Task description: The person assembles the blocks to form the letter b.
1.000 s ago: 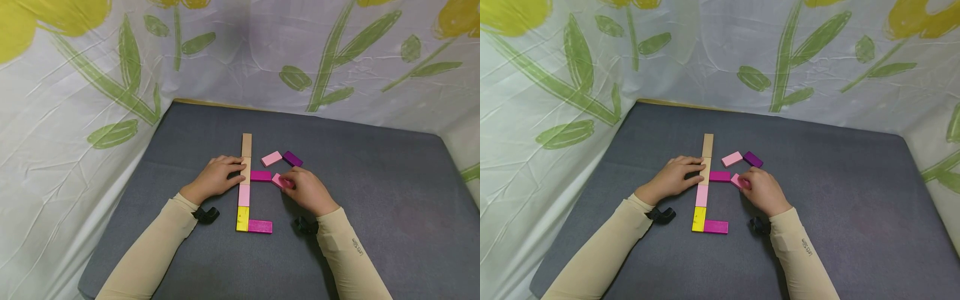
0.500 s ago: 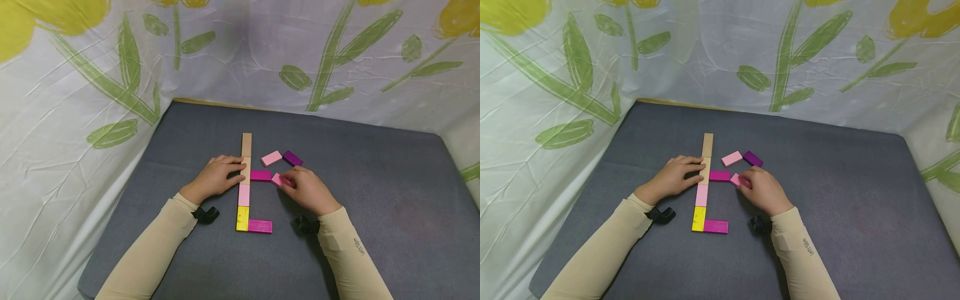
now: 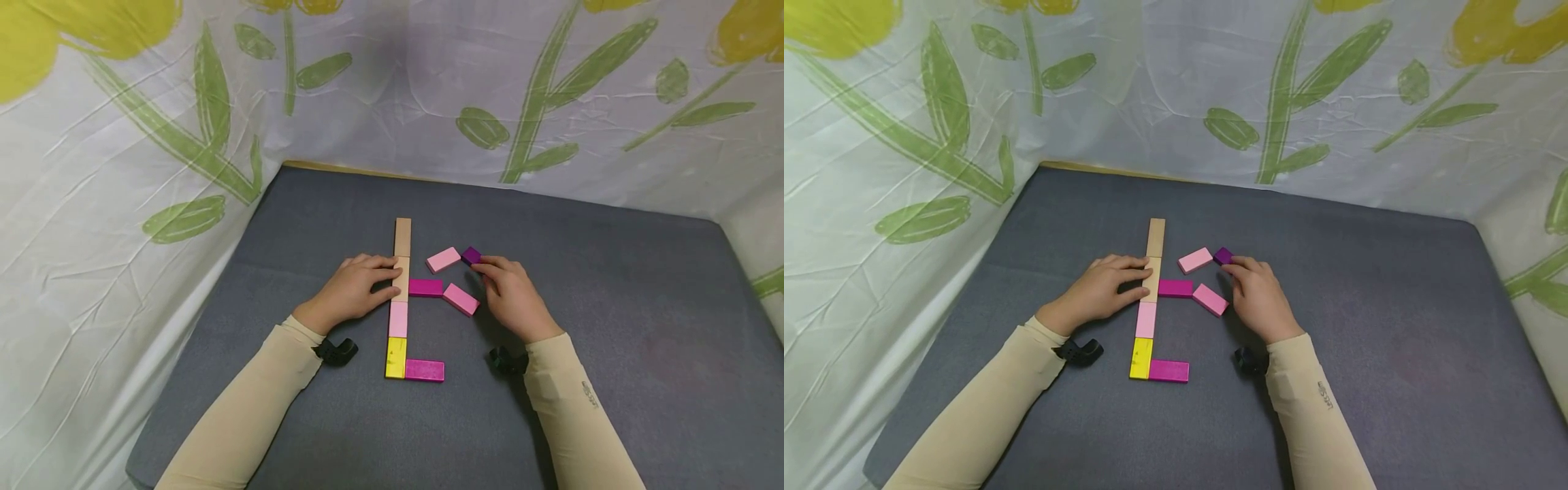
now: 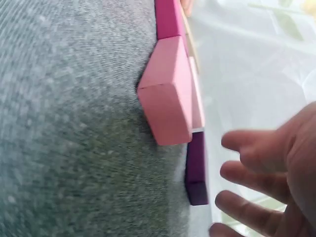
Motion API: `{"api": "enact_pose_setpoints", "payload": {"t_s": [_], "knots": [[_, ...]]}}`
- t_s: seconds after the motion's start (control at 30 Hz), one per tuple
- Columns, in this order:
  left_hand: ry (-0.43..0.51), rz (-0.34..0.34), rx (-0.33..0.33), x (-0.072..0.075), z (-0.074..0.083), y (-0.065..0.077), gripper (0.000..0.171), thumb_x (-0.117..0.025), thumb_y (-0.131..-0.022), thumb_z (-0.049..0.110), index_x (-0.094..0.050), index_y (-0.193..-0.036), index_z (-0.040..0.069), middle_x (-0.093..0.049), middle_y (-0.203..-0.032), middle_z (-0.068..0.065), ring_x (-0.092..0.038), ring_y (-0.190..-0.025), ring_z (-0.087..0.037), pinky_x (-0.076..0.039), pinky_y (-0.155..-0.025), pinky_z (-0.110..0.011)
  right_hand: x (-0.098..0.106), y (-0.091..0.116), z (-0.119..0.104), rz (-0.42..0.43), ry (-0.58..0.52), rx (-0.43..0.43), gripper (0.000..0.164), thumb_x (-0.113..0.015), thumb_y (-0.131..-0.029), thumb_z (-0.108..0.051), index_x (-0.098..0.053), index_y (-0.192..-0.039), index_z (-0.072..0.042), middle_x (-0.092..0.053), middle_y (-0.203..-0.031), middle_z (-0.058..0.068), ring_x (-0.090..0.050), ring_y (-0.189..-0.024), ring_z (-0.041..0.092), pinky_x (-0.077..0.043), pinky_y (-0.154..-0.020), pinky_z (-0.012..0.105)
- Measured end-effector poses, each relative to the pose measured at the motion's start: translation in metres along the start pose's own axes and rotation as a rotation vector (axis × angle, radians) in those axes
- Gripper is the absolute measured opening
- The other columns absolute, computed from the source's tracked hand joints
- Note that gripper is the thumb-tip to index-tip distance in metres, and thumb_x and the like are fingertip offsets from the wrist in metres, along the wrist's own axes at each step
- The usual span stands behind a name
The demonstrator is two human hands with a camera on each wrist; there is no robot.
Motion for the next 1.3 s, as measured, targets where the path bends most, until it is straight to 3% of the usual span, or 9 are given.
{"api": "enact_pose_setpoints", "payload": {"t_s": [0.2,0.47,0.57,0.77,0.97,1.2,1.3], "knots": [[-0.002,-0.002,0.001,0.0,0.0,0.0,0.049,-0.07,-0.102,0.041,-0.066,-0.145,0.016,-0.057,-0.155,-0.004,-0.054,-0.137,-0.027,-0.039,-0.113,-0.053,-0.005,0.001,0.006,-0.092,0.071,-0.063,0.045,-0.042,-0.106,-0.003,-0.057,-0.149,0.0,-0.045,-0.161,0.022,-0.045,-0.14,0.049,-0.035,-0.114,0.066],[-0.004,-0.001,0.002,0.001,0.001,0.002,0.048,-0.069,-0.103,0.04,-0.067,-0.144,0.016,-0.058,-0.154,-0.004,-0.054,-0.137,-0.028,-0.039,-0.113,-0.054,-0.004,0.007,0.006,-0.111,0.129,-0.087,0.046,-0.042,-0.106,-0.006,-0.06,-0.148,-0.004,-0.048,-0.159,0.023,-0.045,-0.14,0.049,-0.037,-0.108,0.068],[-0.007,-0.006,0.004,0.0,0.001,0.002,0.048,-0.069,-0.103,0.04,-0.067,-0.144,0.016,-0.057,-0.154,-0.004,-0.054,-0.137,-0.028,-0.039,-0.113,-0.054,-0.002,0.01,0.008,-0.068,0.155,-0.063,0.043,-0.045,-0.104,-0.003,-0.066,-0.142,-0.001,-0.056,-0.149,0.025,-0.053,-0.132,0.05,-0.042,-0.103,0.068],[-0.006,0.0,-0.003,0.001,0.003,0.002,0.048,-0.068,-0.103,0.04,-0.067,-0.144,0.015,-0.057,-0.154,-0.005,-0.054,-0.136,-0.028,-0.04,-0.112,-0.053,0.003,0.015,0.009,0.076,0.158,0.036,0.029,-0.059,-0.096,0.009,-0.077,-0.118,0.006,-0.071,-0.113,0.026,-0.069,-0.098,0.047,-0.055,-0.084,0.061],[-0.007,-0.002,-0.006,0.0,0.004,0.001,0.048,-0.069,-0.103,0.04,-0.067,-0.144,0.016,-0.058,-0.154,-0.004,-0.055,-0.136,-0.028,-0.04,-0.111,-0.053,0.004,0.02,0.009,0.078,0.141,0.043,0.021,-0.07,-0.093,0.006,-0.079,-0.113,0.007,-0.069,-0.1,0.022,-0.068,-0.086,0.038,-0.058,-0.077,0.052],[0.002,0.005,-0.008,0.0,0.003,0.002,0.047,-0.069,-0.103,0.039,-0.068,-0.143,0.015,-0.058,-0.154,-0.004,-0.054,-0.136,-0.028,-0.04,-0.112,-0.053,0.008,0.029,0.003,0.022,0.127,0.019,0.022,-0.072,-0.093,0.005,-0.078,-0.114,0.008,-0.065,-0.132,0.032,-0.067,-0.114,0.049,-0.054,-0.098,0.06],[0.001,0.005,-0.009,0.0,0.002,0.002,0.047,-0.069,-0.103,0.039,-0.068,-0.143,0.015,-0.058,-0.154,-0.004,-0.054,-0.136,-0.028,-0.04,-0.112,-0.053,0.01,0.033,0.001,0.01,0.131,0.029,0.022,-0.074,-0.092,0.006,-0.078,-0.113,0.008,-0.066,-0.133,0.033,-0.066,-0.118,0.051,-0.051,-0.101,0.061]]}}
Point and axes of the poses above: each hand's wrist, its own y-axis away from the middle knuckle, its own x-axis out of the back of the hand, z = x × y, the point moved 4 cm from there along -y, towards the middle knuckle
